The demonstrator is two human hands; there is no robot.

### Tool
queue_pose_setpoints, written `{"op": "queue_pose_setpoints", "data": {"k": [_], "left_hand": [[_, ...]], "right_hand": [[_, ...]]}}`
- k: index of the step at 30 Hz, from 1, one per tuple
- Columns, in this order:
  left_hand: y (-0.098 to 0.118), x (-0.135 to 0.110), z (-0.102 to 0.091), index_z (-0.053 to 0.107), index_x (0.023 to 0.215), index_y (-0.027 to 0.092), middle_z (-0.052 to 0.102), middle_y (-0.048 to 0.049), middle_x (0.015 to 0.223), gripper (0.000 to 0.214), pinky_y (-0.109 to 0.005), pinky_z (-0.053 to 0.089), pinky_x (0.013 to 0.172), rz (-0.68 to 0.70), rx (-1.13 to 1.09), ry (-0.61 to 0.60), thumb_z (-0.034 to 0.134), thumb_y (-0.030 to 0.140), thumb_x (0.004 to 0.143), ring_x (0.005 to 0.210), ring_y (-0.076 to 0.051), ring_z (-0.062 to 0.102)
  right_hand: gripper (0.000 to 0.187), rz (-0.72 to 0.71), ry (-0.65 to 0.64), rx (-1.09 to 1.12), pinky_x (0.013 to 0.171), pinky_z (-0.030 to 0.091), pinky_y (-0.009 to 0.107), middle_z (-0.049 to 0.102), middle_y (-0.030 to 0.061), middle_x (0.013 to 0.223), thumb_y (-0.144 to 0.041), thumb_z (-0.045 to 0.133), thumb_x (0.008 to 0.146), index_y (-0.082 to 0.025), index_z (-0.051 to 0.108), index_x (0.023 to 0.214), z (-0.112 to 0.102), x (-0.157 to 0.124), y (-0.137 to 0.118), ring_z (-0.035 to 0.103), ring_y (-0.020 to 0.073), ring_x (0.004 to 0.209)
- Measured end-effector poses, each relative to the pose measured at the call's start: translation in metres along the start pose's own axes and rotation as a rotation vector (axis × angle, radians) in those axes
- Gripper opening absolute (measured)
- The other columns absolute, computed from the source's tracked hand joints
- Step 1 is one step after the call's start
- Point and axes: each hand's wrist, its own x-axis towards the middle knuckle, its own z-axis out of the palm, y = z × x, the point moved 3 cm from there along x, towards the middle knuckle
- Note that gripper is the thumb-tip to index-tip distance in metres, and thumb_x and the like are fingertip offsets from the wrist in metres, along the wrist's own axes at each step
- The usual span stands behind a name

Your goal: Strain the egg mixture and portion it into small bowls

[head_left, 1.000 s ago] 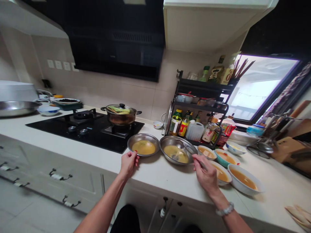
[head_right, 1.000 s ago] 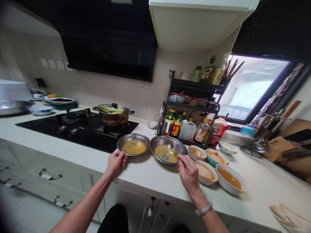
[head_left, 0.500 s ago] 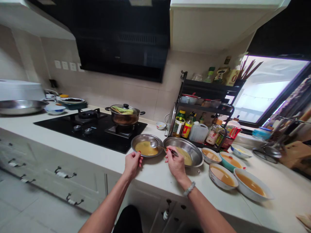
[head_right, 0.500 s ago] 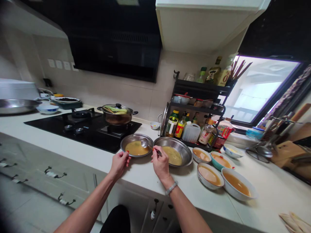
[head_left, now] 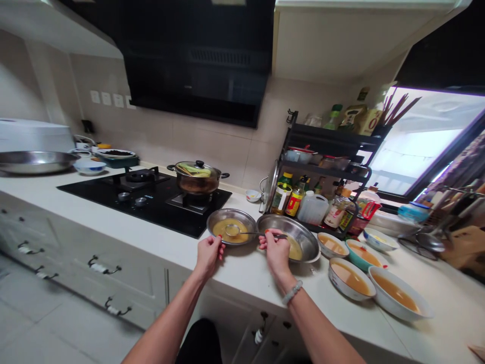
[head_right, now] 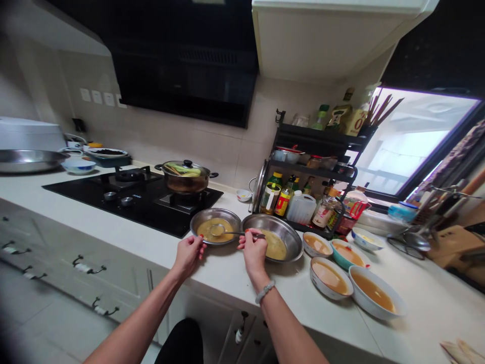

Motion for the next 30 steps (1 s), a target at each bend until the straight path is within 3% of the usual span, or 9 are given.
{"op": "queue_pose_setpoints", "data": {"k": [9, 17, 21, 24, 30], "left_hand": [[0.003, -0.002, 0.001, 0.051, 0.056, 0.016, 0.056, 0.0013, 0.047, 0.031, -0.017, 0.031, 0.032, -0.002, 0.002, 0.001, 0.067, 0.041, 0.065, 0.035, -0.006, 0.043], [0.000, 0.000, 0.000, 0.052, 0.056, 0.015, 0.057, 0.0010, 0.048, 0.031, -0.017, 0.032, 0.031, 0.007, 0.004, 0.003, 0.068, 0.041, 0.065, 0.035, -0.005, 0.043], [-0.001, 0.002, 0.000, 0.053, 0.057, 0.015, 0.057, 0.0013, 0.048, 0.030, -0.017, 0.031, 0.031, 0.002, -0.005, 0.004, 0.068, 0.040, 0.065, 0.035, -0.005, 0.042], [-0.002, 0.002, 0.000, 0.053, 0.058, 0.015, 0.057, 0.0013, 0.048, 0.030, -0.017, 0.032, 0.031, -0.002, -0.006, 0.004, 0.068, 0.040, 0.065, 0.035, -0.005, 0.043], [-0.002, 0.001, 0.000, 0.053, 0.058, 0.015, 0.057, 0.0013, 0.048, 0.030, -0.017, 0.031, 0.031, -0.001, -0.003, 0.004, 0.068, 0.040, 0.066, 0.035, -0.005, 0.043]], "right_hand": [[0.034, -0.017, 0.081, 0.097, 0.035, 0.044, 0.018, 0.063, -0.0014, 0.050, -0.039, 0.073, 0.064, -0.015, 0.056, 0.081, -0.029, 0.000, -0.026, 0.054, 0.0103, 0.037], [0.037, -0.086, 0.194, 0.102, 0.036, 0.043, 0.019, 0.062, -0.0014, 0.051, -0.039, 0.077, 0.060, -0.016, 0.055, 0.080, -0.078, 0.013, -0.053, 0.057, 0.0126, 0.042], [0.036, -0.160, 0.229, -0.041, 0.036, 0.043, 0.022, 0.061, -0.0015, 0.050, -0.043, 0.074, 0.064, -0.017, 0.056, 0.082, -0.104, 0.017, -0.061, 0.057, 0.0147, 0.042], [0.032, -0.248, 0.177, -0.227, 0.041, 0.048, 0.025, 0.059, -0.0015, 0.049, -0.045, 0.067, 0.072, -0.017, 0.059, 0.085, -0.118, 0.015, -0.062, 0.058, 0.0156, 0.044], [0.025, -0.510, 0.021, -0.530, 0.044, 0.052, 0.027, 0.064, 0.0041, 0.070, -0.038, 0.056, 0.083, -0.017, 0.064, 0.093, -0.124, -0.001, -0.061, 0.058, 0.0146, 0.048]]}}
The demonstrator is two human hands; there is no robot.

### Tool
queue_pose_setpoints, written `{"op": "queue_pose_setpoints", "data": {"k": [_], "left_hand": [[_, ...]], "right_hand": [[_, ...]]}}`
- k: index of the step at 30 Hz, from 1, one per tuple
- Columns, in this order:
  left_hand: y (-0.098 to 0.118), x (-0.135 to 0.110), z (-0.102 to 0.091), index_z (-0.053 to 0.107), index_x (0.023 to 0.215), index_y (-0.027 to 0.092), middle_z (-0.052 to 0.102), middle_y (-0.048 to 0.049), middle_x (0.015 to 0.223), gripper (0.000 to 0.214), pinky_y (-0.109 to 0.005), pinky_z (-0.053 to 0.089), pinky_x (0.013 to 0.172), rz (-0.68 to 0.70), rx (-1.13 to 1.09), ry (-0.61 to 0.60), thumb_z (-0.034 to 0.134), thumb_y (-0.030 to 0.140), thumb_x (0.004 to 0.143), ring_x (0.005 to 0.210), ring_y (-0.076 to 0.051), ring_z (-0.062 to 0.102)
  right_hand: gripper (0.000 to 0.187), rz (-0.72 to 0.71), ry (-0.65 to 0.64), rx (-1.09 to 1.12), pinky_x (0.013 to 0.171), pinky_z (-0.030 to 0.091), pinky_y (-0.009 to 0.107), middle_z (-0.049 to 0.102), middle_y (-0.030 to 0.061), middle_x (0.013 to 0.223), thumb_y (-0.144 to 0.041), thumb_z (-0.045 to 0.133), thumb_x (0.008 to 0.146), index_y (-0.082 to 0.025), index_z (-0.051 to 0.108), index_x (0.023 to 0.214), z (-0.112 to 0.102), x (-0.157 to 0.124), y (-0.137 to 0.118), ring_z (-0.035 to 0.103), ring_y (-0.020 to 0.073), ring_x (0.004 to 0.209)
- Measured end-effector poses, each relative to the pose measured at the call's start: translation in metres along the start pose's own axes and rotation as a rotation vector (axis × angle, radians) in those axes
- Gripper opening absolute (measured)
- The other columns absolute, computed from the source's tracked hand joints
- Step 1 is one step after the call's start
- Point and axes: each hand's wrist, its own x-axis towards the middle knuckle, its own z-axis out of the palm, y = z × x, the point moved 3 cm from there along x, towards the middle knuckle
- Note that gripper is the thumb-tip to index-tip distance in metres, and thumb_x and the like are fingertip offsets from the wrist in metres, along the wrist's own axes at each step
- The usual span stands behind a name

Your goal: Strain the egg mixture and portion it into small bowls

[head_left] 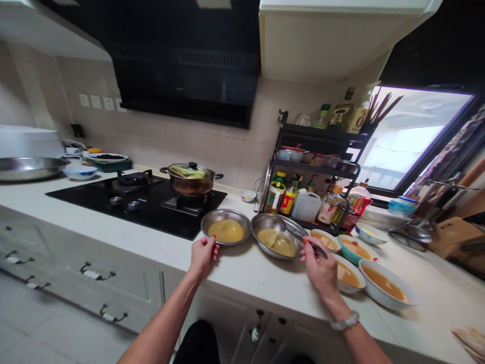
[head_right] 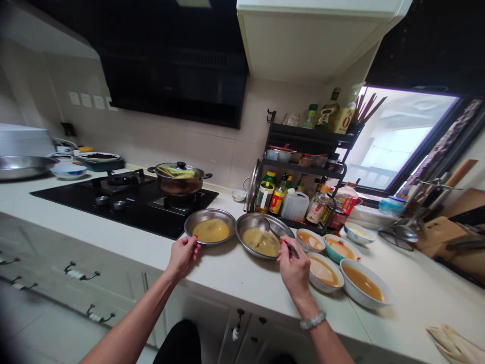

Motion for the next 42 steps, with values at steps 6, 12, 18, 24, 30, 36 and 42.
{"op": "queue_pose_setpoints", "data": {"k": [6, 12, 18, 24, 30, 36, 42], "left_hand": [[0.001, -0.001, 0.000, 0.053, 0.057, 0.015, 0.057, 0.0012, 0.048, 0.030, -0.017, 0.031, 0.031, 0.001, -0.004, 0.005, 0.068, 0.040, 0.065, 0.035, -0.005, 0.043], [0.002, -0.002, 0.000, 0.053, 0.057, 0.015, 0.057, 0.0007, 0.048, 0.031, -0.017, 0.031, 0.031, 0.003, -0.002, -0.005, 0.068, 0.040, 0.065, 0.035, -0.005, 0.043], [0.003, -0.002, 0.001, 0.052, 0.057, 0.016, 0.057, 0.0008, 0.049, 0.030, -0.017, 0.031, 0.031, 0.006, 0.003, -0.001, 0.067, 0.041, 0.066, 0.036, -0.006, 0.043], [0.003, -0.002, 0.001, 0.051, 0.056, 0.016, 0.057, 0.0007, 0.048, 0.031, -0.017, 0.031, 0.031, 0.002, 0.001, 0.003, 0.067, 0.041, 0.065, 0.035, -0.006, 0.043], [0.002, -0.002, 0.000, 0.051, 0.057, 0.016, 0.057, 0.0010, 0.048, 0.030, -0.017, 0.031, 0.031, -0.003, -0.013, -0.001, 0.067, 0.040, 0.065, 0.035, -0.005, 0.043], [0.000, -0.001, 0.000, 0.052, 0.058, 0.016, 0.057, 0.0014, 0.049, 0.029, -0.017, 0.031, 0.031, -0.012, -0.015, -0.002, 0.067, 0.040, 0.066, 0.035, -0.006, 0.043], [0.002, -0.002, 0.000, 0.052, 0.057, 0.016, 0.057, 0.0010, 0.049, 0.030, -0.017, 0.032, 0.031, 0.000, 0.004, -0.001, 0.067, 0.040, 0.066, 0.035, -0.006, 0.043]], "right_hand": [[0.018, -0.114, -0.001, 0.050, 0.046, 0.053, 0.026, 0.066, 0.0054, 0.079, -0.032, 0.056, 0.085, -0.018, 0.065, 0.093, 0.015, -0.006, -0.022, 0.059, 0.0126, 0.050], [0.025, 0.063, -0.070, 0.232, 0.043, 0.051, 0.023, 0.060, -0.0010, 0.058, -0.041, 0.054, 0.087, -0.018, 0.062, 0.092, 0.057, -0.016, -0.038, 0.059, 0.0122, 0.045], [0.030, 0.123, -0.163, 0.226, 0.040, 0.050, 0.021, 0.060, -0.0004, 0.060, -0.045, 0.053, 0.085, -0.017, 0.061, 0.091, 0.093, -0.022, -0.035, 0.059, 0.0120, 0.046], [0.033, 0.256, -0.185, 0.290, 0.037, 0.050, 0.022, 0.059, -0.0002, 0.057, -0.048, 0.055, 0.081, -0.016, 0.060, 0.087, 0.114, -0.031, -0.029, 0.058, 0.0128, 0.044], [0.033, 0.424, -0.157, 0.448, 0.036, 0.047, 0.021, 0.058, -0.0026, 0.050, -0.047, 0.062, 0.076, -0.015, 0.057, 0.085, 0.127, -0.037, -0.021, 0.056, 0.0127, 0.040], [0.032, 0.517, -0.042, 0.559, 0.036, 0.045, 0.020, 0.060, -0.0026, 0.049, -0.043, 0.067, 0.072, -0.016, 0.054, 0.083, 0.124, -0.031, -0.015, 0.057, 0.0127, 0.040], [0.033, 0.493, -0.003, 0.573, 0.035, 0.045, 0.021, 0.060, -0.0028, 0.048, -0.043, 0.069, 0.070, -0.016, 0.054, 0.082, 0.109, -0.025, -0.018, 0.053, 0.0112, 0.036]]}}
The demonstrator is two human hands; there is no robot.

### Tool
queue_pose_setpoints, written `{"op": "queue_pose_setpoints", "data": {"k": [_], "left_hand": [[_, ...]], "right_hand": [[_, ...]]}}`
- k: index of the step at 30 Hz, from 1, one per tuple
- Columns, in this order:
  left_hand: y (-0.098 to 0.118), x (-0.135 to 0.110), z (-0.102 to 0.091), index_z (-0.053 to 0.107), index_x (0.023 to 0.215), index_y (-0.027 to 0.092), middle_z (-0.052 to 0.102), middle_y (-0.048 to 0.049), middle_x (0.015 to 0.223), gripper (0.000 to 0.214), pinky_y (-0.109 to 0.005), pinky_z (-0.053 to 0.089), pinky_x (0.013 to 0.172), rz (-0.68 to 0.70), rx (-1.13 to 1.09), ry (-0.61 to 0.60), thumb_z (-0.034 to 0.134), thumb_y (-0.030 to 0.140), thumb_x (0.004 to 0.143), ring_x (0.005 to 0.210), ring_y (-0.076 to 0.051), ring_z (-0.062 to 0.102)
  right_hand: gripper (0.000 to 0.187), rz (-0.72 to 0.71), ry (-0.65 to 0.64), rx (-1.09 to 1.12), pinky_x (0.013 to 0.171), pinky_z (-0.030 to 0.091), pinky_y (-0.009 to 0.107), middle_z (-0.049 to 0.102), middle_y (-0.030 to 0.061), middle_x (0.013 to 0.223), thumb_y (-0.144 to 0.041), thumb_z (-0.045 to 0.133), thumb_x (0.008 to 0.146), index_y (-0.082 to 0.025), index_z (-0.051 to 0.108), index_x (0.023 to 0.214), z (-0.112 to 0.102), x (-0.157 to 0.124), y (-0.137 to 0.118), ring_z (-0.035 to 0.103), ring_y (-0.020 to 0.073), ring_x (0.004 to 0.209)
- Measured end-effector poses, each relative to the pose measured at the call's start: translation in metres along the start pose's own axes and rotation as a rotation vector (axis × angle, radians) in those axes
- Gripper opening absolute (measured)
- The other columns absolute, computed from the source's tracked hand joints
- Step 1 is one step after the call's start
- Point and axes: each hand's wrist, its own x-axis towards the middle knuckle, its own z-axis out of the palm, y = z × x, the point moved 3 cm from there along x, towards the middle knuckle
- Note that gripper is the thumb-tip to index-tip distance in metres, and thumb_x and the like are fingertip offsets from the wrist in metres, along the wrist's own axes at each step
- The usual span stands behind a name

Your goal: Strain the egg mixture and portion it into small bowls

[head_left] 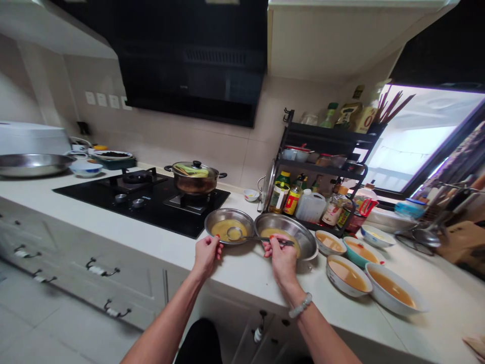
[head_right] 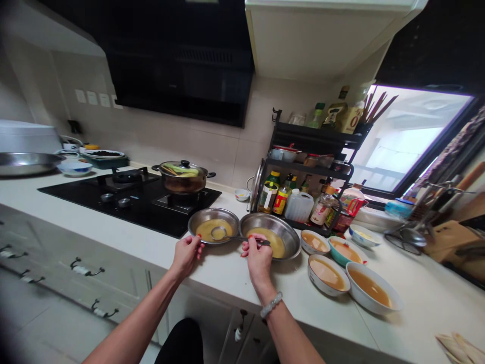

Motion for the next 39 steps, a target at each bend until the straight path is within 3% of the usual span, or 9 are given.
{"op": "queue_pose_setpoints", "data": {"k": [7, 15, 20, 25, 31, 34, 39], "left_hand": [[0.001, -0.001, 0.000, 0.052, 0.058, 0.016, 0.057, 0.0013, 0.049, 0.030, -0.017, 0.032, 0.032, -0.002, -0.002, -0.001, 0.067, 0.041, 0.065, 0.035, -0.006, 0.043], [0.001, 0.000, 0.001, 0.052, 0.057, 0.016, 0.057, 0.0009, 0.049, 0.031, -0.017, 0.031, 0.031, 0.010, 0.005, 0.007, 0.068, 0.042, 0.064, 0.035, -0.006, 0.043], [0.000, 0.001, 0.000, 0.052, 0.057, 0.016, 0.057, 0.0009, 0.048, 0.032, -0.017, 0.031, 0.031, 0.011, 0.000, 0.007, 0.069, 0.042, 0.063, 0.035, -0.006, 0.043], [0.000, 0.001, 0.000, 0.053, 0.057, 0.016, 0.057, 0.0013, 0.048, 0.032, -0.017, 0.032, 0.032, 0.011, -0.002, 0.003, 0.069, 0.042, 0.064, 0.035, -0.006, 0.043], [0.002, 0.000, 0.001, 0.052, 0.057, 0.016, 0.056, 0.0012, 0.048, 0.032, -0.017, 0.031, 0.031, 0.015, 0.009, 0.000, 0.069, 0.043, 0.063, 0.035, -0.006, 0.043], [0.002, 0.000, 0.001, 0.051, 0.056, 0.016, 0.057, 0.0008, 0.048, 0.032, -0.017, 0.031, 0.031, 0.012, 0.003, 0.004, 0.069, 0.043, 0.062, 0.035, -0.006, 0.043], [0.003, -0.002, 0.001, 0.052, 0.056, 0.016, 0.056, 0.0007, 0.048, 0.033, -0.017, 0.031, 0.031, 0.012, 0.007, 0.009, 0.069, 0.043, 0.063, 0.035, -0.006, 0.043]], "right_hand": [[0.036, -0.032, 0.068, 0.027, 0.034, 0.043, 0.021, 0.061, -0.0017, 0.049, -0.043, 0.072, 0.066, -0.016, 0.055, 0.082, -0.016, 0.009, -0.018, 0.054, 0.0121, 0.037], [0.036, -0.118, 0.152, -0.056, 0.036, 0.046, 0.023, 0.060, -0.0015, 0.051, -0.044, 0.071, 0.066, -0.017, 0.055, 0.083, -0.053, 0.024, -0.040, 0.058, 0.0149, 0.041], [0.037, -0.124, 0.214, -0.082, 0.036, 0.044, 0.023, 0.061, -0.0004, 0.051, -0.044, 0.072, 0.065, -0.016, 0.056, 0.083, -0.076, 0.031, -0.041, 0.057, 0.0152, 0.041], [0.035, -0.176, 0.181, -0.211, 0.039, 0.046, 0.026, 0.058, -0.0007, 0.049, -0.047, 0.068, 0.071, -0.017, 0.056, 0.084, -0.090, 0.031, -0.039, 0.057, 0.0169, 0.043], [0.026, -0.454, 0.053, -0.552, 0.046, 0.050, 0.028, 0.061, 0.0016, 0.060, -0.042, 0.055, 0.083, -0.018, 0.062, 0.089, -0.085, 0.016, -0.049, 0.058, 0.0155, 0.046], [0.021, -0.589, 0.010, -0.615, 0.051, 0.052, 0.029, 0.066, 0.0045, 0.073, -0.037, 0.054, 0.085, -0.019, 0.064, 0.091, -0.074, 0.007, -0.054, 0.058, 0.0141, 0.049], [0.021, -0.524, -0.048, -0.504, 0.045, 0.053, 0.027, 0.066, 0.0053, 0.077, -0.035, 0.054, 0.086, -0.019, 0.064, 0.096, -0.052, -0.006, -0.049, 0.060, 0.0145, 0.051]]}}
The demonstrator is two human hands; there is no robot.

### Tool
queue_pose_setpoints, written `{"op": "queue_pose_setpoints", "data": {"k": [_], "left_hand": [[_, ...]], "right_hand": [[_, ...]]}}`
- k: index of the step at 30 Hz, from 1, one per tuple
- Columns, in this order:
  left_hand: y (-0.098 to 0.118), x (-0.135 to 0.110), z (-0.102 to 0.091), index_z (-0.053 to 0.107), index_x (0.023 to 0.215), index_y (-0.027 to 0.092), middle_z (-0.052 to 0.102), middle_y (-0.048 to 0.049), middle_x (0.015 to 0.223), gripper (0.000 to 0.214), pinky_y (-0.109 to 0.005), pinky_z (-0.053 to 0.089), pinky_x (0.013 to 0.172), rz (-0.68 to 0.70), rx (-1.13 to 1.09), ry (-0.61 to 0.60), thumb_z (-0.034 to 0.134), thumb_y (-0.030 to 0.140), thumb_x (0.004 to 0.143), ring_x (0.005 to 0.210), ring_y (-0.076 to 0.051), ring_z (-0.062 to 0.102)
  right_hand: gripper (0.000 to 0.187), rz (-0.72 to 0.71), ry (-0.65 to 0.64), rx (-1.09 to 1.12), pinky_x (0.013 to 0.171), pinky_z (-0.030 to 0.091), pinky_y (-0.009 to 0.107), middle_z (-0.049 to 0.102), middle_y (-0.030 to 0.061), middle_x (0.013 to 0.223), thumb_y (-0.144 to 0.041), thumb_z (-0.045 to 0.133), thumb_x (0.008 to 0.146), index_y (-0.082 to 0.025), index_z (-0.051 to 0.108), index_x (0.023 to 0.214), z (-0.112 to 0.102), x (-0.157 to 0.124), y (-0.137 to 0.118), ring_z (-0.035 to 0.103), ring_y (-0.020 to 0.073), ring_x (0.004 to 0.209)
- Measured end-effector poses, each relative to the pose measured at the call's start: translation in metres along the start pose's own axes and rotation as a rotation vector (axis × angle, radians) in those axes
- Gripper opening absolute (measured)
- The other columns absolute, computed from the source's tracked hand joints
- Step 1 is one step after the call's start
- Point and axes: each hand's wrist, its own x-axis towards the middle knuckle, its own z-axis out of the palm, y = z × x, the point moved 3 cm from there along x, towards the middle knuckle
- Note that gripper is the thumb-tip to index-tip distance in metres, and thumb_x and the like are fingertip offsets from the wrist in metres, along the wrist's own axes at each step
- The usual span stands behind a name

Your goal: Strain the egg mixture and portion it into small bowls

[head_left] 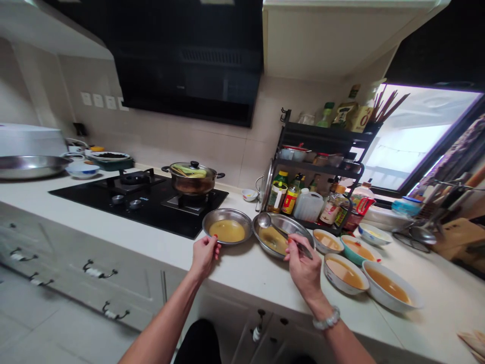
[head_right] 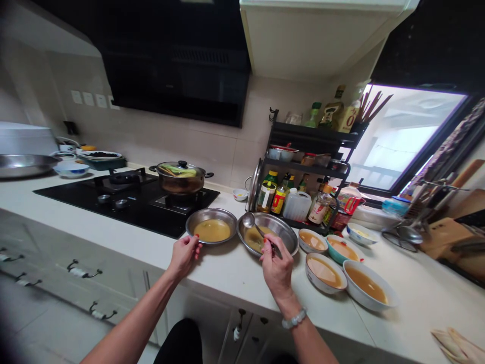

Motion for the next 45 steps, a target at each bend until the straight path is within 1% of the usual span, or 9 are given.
{"op": "queue_pose_setpoints", "data": {"k": [4, 9, 14, 18, 21, 24, 29, 35, 45], "left_hand": [[0.000, -0.001, 0.000, 0.051, 0.056, 0.016, 0.057, 0.0006, 0.048, 0.033, -0.017, 0.031, 0.032, -0.006, -0.004, -0.006, 0.068, 0.043, 0.063, 0.035, -0.006, 0.043], [-0.002, 0.001, 0.000, 0.051, 0.057, 0.016, 0.057, 0.0007, 0.049, 0.032, -0.017, 0.031, 0.032, -0.007, -0.013, -0.007, 0.067, 0.042, 0.065, 0.035, -0.006, 0.043], [-0.003, 0.002, -0.001, 0.051, 0.057, 0.016, 0.057, 0.0009, 0.049, 0.031, -0.017, 0.031, 0.031, -0.001, -0.024, -0.005, 0.068, 0.041, 0.065, 0.035, -0.006, 0.043], [-0.004, 0.001, -0.001, 0.052, 0.057, 0.016, 0.057, 0.0009, 0.048, 0.032, -0.017, 0.031, 0.031, -0.014, -0.028, -0.011, 0.068, 0.042, 0.065, 0.035, -0.005, 0.042], [-0.004, 0.002, -0.001, 0.051, 0.057, 0.016, 0.057, 0.0010, 0.048, 0.032, -0.017, 0.031, 0.031, -0.016, -0.030, -0.008, 0.068, 0.042, 0.065, 0.035, -0.005, 0.043], [-0.004, 0.002, -0.001, 0.051, 0.056, 0.016, 0.057, 0.0009, 0.048, 0.032, -0.017, 0.031, 0.031, -0.011, -0.029, -0.001, 0.069, 0.041, 0.064, 0.035, -0.005, 0.043], [-0.004, 0.003, -0.001, 0.052, 0.058, 0.015, 0.057, 0.0011, 0.049, 0.030, -0.017, 0.031, 0.031, -0.017, -0.030, -0.009, 0.068, 0.040, 0.066, 0.035, -0.005, 0.043], [-0.006, 0.004, -0.001, 0.053, 0.059, 0.015, 0.057, 0.0017, 0.049, 0.029, -0.017, 0.032, 0.030, -0.016, -0.037, -0.015, 0.067, 0.040, 0.067, 0.035, -0.005, 0.043], [-0.006, 0.003, -0.002, 0.051, 0.058, 0.016, 0.057, 0.0011, 0.048, 0.031, -0.017, 0.032, 0.031, -0.013, -0.031, -0.013, 0.068, 0.041, 0.065, 0.035, -0.006, 0.043]], "right_hand": [[0.020, 0.055, -0.077, 0.099, 0.043, 0.053, 0.025, 0.065, 0.0038, 0.074, -0.035, 0.054, 0.087, -0.019, 0.064, 0.095, 0.024, -0.012, -0.007, 0.060, 0.0140, 0.052], [0.018, 0.028, -0.143, 0.102, 0.041, 0.052, 0.023, 0.062, 0.0014, 0.068, -0.032, 0.052, 0.088, -0.020, 0.064, 0.096, 0.047, -0.021, -0.016, 0.059, 0.0128, 0.048], [0.019, 0.008, -0.180, 0.043, 0.041, 0.051, 0.024, 0.062, 0.0016, 0.067, -0.031, 0.049, 0.089, -0.019, 0.063, 0.093, 0.059, -0.018, -0.010, 0.056, 0.0120, 0.043], [0.021, 0.009, -0.182, 0.013, 0.043, 0.051, 0.024, 0.063, 0.0037, 0.071, -0.034, 0.048, 0.088, -0.018, 0.063, 0.090, 0.063, -0.016, 0.001, 0.058, 0.0126, 0.047], [0.025, 0.097, -0.187, 0.072, 0.040, 0.050, 0.023, 0.062, 0.0033, 0.068, -0.038, 0.049, 0.086, -0.017, 0.062, 0.091, 0.067, -0.017, 0.004, 0.058, 0.0127, 0.045], [0.030, 0.265, -0.179, 0.184, 0.038, 0.050, 0.024, 0.060, 0.0010, 0.061, -0.044, 0.053, 0.083, -0.017, 0.061, 0.091, 0.076, -0.020, 0.008, 0.057, 0.0130, 0.044], [0.031, 0.487, -0.085, 0.368, 0.037, 0.048, 0.022, 0.060, -0.0020, 0.052, -0.046, 0.061, 0.076, -0.016, 0.057, 0.085, 0.090, -0.020, 0.018, 0.055, 0.0121, 0.040], [0.032, 0.596, 0.038, 0.537, 0.035, 0.043, 0.019, 0.059, -0.0034, 0.048, -0.040, 0.068, 0.068, -0.017, 0.053, 0.083, 0.089, -0.018, 0.022, 0.056, 0.0125, 0.040], [0.031, 0.553, 0.105, 0.560, 0.036, 0.043, 0.019, 0.062, -0.0018, 0.049, -0.038, 0.071, 0.067, -0.015, 0.055, 0.082, 0.068, -0.004, 0.013, 0.054, 0.0109, 0.038]]}}
